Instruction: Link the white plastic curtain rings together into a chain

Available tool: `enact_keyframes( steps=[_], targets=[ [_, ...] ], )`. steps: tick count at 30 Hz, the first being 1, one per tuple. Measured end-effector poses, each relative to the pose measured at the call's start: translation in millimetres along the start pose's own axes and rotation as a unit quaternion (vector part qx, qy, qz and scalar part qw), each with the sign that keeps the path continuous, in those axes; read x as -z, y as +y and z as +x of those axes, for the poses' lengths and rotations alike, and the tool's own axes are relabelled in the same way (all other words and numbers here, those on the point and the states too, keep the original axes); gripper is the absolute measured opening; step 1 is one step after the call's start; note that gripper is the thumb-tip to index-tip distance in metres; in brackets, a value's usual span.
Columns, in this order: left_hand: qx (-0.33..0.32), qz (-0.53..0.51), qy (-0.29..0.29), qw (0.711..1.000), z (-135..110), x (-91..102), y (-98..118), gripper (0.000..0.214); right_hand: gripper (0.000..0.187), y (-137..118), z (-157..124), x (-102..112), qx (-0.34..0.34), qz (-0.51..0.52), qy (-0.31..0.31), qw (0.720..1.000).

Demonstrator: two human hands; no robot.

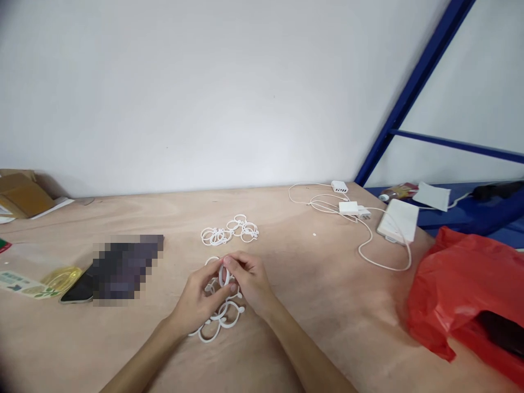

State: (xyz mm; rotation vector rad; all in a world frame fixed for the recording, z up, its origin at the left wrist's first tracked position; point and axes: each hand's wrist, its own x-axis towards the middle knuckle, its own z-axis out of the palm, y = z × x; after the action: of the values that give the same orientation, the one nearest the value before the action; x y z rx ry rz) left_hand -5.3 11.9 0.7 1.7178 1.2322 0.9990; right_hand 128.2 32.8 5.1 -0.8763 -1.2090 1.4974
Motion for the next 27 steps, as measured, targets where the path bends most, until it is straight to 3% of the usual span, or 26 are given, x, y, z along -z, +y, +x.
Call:
enact_keyframes(
  steps=[6, 11, 16, 19, 22, 25, 27],
  targets=[
    [0.061, -0.104, -0.032, 0.992, -2, -2.8, -1, 0.043, 0.035, 0, -1, 3, 0.009, -0.048, 0.039, 0.998],
    [0.073, -0.123, -0.041, 0.989, -3, -2.8, -1, 0.044, 0.040, -1, -2, 4, 0.026, -0.078, 0.047, 0.995],
    [0.065, -0.058, -0.057, 0.995, -1, 5.4, 5, 0.041, 0.040, 2, 4, 10, 0.029, -0.110, 0.026, 0.993],
    [0.023, 0.067, -0.026, 0.997, 1, 14.0, -1, 0.041, 0.039, 7, 17, 21, 0.051, -0.187, 0.078, 0.978],
    [-0.031, 0.186, -0.001, 0.982, 2, 18.1, -10, 0.050, 0.031, 12, 34, 35, 0.056, -0.381, 0.124, 0.915],
    [-0.040, 0.232, -0.019, 0.972, 1, 17.5, -14, 0.055, 0.034, 14, 46, 42, 0.022, -0.573, 0.095, 0.814],
    [-0.040, 0.238, -0.023, 0.970, 0, 16.8, -12, 0.054, 0.033, 16, 48, 43, 0.014, -0.642, 0.063, 0.764]
  ],
)
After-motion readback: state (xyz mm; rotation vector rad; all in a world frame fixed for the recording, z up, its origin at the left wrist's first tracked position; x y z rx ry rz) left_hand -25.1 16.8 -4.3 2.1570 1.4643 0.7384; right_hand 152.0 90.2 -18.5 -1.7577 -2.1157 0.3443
